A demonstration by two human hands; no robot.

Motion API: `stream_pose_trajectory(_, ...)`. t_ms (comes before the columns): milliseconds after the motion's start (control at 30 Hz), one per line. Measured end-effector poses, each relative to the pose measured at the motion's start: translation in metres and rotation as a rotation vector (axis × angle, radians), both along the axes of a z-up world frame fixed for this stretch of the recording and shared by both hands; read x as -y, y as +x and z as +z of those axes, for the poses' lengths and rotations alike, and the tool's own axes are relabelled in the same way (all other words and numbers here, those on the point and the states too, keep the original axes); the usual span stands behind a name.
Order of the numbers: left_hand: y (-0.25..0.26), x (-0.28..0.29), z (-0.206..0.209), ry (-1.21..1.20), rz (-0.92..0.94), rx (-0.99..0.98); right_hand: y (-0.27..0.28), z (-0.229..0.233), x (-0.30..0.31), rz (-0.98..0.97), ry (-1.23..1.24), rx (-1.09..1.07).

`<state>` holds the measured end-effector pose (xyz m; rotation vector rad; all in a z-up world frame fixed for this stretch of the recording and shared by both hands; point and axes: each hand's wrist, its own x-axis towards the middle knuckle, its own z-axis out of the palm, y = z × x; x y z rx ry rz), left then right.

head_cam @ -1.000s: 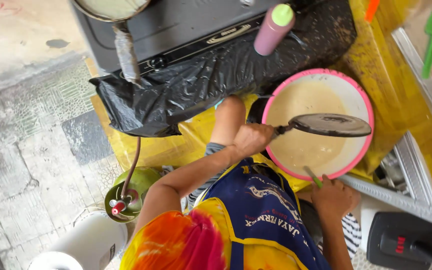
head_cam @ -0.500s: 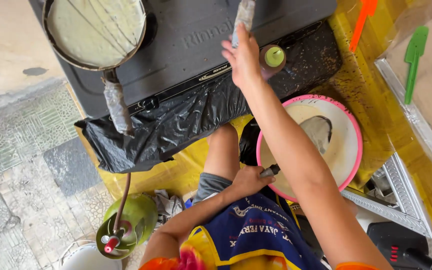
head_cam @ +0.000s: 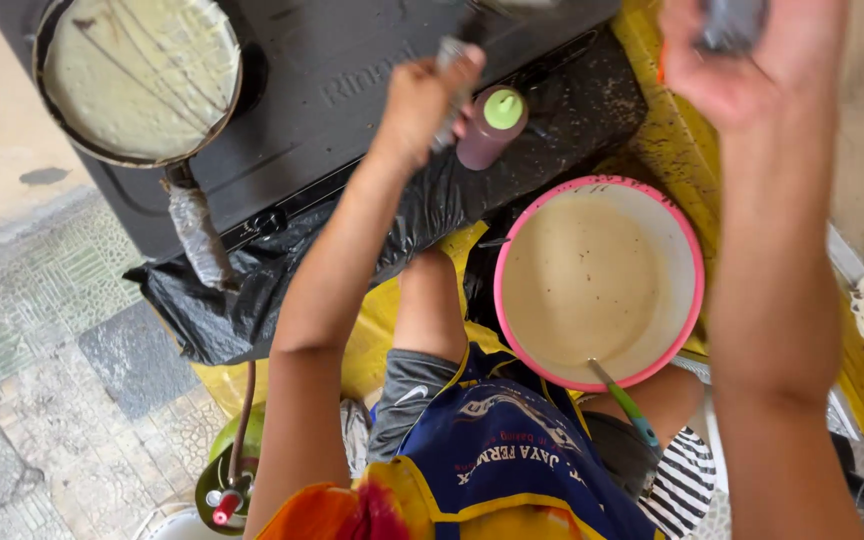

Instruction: Making thin crepes by dipping a pan into batter and cooking them on a stove

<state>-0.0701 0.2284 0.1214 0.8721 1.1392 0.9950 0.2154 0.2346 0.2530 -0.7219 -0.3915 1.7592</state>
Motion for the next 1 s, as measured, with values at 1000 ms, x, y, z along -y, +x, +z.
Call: stream_pose_trajectory(1000, -0.007, 0.139, -0.049, -0.027, -0.12, -1.286, 0.378, -0.278, 0.372, -0.689, -0.677, 2.501)
